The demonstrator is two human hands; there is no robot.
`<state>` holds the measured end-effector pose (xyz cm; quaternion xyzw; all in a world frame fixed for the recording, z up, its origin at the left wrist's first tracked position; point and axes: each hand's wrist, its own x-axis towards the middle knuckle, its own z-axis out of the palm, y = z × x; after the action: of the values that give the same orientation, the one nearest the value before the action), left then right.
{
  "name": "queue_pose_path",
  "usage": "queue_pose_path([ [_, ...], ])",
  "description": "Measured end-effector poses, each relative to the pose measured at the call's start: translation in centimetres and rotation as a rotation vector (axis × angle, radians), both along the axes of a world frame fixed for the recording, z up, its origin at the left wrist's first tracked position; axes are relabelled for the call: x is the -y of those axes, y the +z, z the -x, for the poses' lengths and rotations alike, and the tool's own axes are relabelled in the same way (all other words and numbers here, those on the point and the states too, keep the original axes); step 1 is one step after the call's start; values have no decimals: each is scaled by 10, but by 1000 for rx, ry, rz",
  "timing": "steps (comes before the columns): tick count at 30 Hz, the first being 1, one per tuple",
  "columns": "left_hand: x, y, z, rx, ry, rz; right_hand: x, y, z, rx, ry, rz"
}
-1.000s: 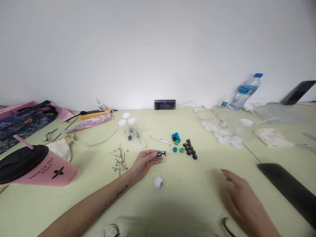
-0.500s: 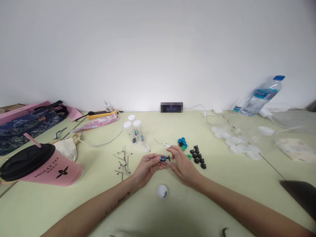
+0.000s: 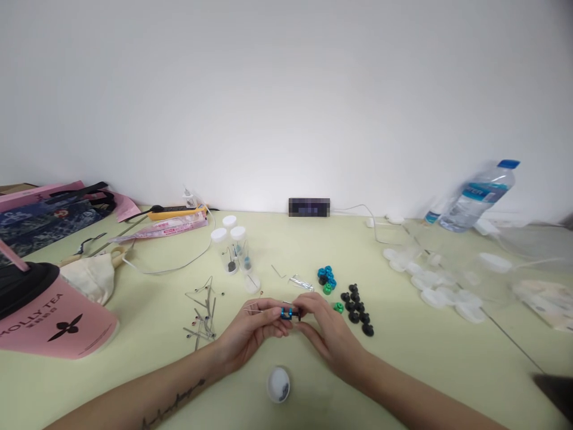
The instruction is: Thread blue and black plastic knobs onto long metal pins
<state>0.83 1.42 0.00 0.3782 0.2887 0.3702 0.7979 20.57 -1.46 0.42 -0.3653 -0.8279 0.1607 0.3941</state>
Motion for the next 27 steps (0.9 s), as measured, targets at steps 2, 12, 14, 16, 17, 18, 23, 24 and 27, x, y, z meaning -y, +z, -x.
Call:
queue_pose_path([
  [2, 0, 1, 0, 2, 2, 1, 1, 2, 0, 7, 8, 2],
  [12, -4, -2, -4, -29, -16, 19, 1, 1, -1, 56, 2, -37],
  [14, -4, -2, -4, -31, -16, 22, 0, 0, -1, 56, -2, -41],
  [16, -4, -1, -3, -33, -21, 23, 0, -1, -1, 56, 3, -40],
  [17, -3, -1, -2, -33, -29, 24, 0, -2, -1, 54, 6, -36],
  [18, -3, -1, -1, -30, -40, 25, 1, -2, -1, 52, 11, -31],
  [23, -1, 0, 2, -1, -51, 25, 4, -1, -2, 63, 70, -54],
  [24, -1, 0, 2, 8, -36, 24, 3, 0, -2, 65, 69, -64],
  [27, -2, 1, 3, 19, -23, 27, 2, -1, -2, 37, 25, -77],
])
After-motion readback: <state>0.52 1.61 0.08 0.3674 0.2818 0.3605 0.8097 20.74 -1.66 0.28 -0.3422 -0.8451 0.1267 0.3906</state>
